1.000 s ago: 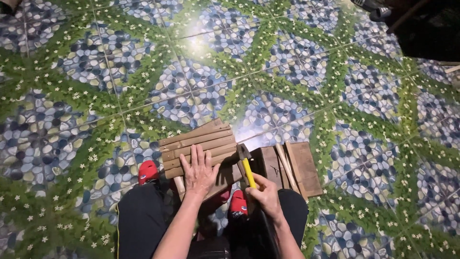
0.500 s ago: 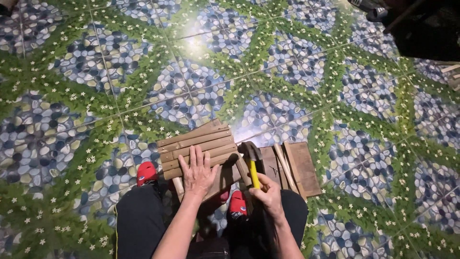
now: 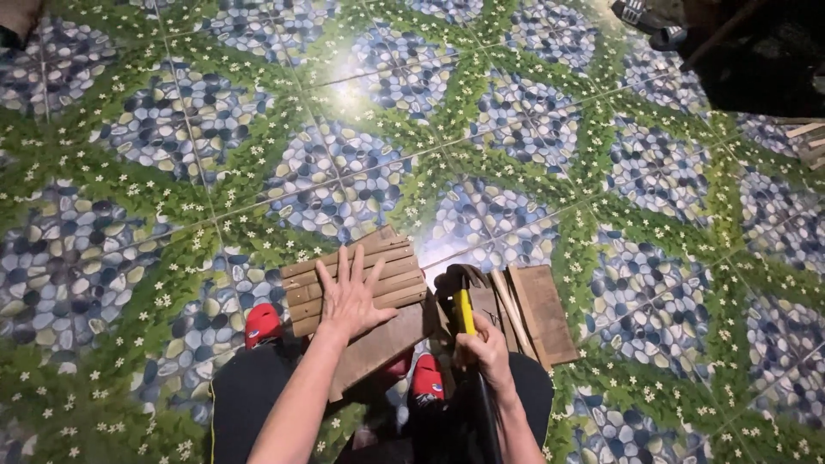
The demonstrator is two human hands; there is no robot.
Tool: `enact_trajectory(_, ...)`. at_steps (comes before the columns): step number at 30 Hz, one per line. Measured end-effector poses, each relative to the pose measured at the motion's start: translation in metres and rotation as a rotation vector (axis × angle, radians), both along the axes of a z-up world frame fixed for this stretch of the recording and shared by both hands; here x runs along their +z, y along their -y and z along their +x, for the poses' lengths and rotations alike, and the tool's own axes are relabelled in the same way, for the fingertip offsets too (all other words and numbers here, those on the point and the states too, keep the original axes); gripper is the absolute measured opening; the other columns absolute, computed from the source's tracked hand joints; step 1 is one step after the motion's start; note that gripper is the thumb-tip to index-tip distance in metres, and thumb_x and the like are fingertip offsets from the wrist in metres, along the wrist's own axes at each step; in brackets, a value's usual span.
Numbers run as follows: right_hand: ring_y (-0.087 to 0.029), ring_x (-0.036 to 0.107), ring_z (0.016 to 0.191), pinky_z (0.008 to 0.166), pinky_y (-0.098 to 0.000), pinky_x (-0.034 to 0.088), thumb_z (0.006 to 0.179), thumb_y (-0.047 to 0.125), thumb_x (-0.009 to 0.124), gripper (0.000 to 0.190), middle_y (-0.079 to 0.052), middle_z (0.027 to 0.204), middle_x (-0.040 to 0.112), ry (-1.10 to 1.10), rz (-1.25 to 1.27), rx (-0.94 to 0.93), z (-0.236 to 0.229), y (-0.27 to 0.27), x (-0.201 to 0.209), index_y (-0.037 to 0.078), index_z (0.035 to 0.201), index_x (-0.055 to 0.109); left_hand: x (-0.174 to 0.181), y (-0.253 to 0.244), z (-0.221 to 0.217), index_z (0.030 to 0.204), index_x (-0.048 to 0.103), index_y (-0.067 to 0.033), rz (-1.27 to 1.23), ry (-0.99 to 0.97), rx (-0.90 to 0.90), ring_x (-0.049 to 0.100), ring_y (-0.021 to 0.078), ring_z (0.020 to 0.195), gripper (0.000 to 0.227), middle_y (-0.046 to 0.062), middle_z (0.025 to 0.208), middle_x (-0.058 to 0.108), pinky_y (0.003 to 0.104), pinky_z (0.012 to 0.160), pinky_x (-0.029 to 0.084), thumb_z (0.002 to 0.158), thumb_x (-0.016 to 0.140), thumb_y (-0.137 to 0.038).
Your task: The person assembles bamboo slats onto a wooden frame using a hammer and nails.
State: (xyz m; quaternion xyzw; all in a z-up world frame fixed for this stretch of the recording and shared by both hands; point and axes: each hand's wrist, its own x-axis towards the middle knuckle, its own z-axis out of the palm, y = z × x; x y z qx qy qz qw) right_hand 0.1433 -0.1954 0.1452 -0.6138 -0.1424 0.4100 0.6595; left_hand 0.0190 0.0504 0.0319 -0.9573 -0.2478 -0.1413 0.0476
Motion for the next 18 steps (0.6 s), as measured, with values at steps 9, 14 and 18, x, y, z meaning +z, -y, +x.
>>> enact_trajectory(9,-0.013,0.05,0.038,0.034,-0.0253,0.043,0.079,0.006,0.067,0.039,-0.005,0.056,0.055,-0.052,0.002,-0.047,0.002,-0.002,-0.014,-0.004,0.117,0.063,0.091,-0.006,0.016,0.161,0.004,-0.0399,-0.476,-0.602,0.081,-0.009,0.0447,0.153,0.119,0.025,0.166,-0.011,0.081,0.108,-0.005,0.067,0.052,-0.094)
enact_trajectory(14,-0.011,0.047,0.038,0.035,-0.0245,0.04,0.082,0.009,0.066,0.021,-0.003,0.055,0.053,-0.017,0.018,-0.029,0.003,-0.001,-0.011,0.0,0.101,0.062,0.099,-0.005,0.02,0.161,0.0,-0.0389,-0.495,-0.698,0.113,-0.002,0.0449,0.154,0.118,0.028,0.166,-0.005,0.081,0.109,-0.001,0.072,0.06,-0.087)
enact_trajectory(18,-0.013,0.048,0.036,0.032,-0.0242,0.039,0.08,0.006,0.065,0.022,-0.005,0.053,0.054,-0.054,0.012,-0.065,0.001,-0.004,-0.004,-0.001,0.101,0.063,0.102,-0.002,0.016,0.162,0.004,-0.0368,-0.466,-0.667,0.115,0.005,0.0465,0.152,0.118,0.03,0.165,0.001,0.081,0.109,0.003,0.072,0.062,-0.087)
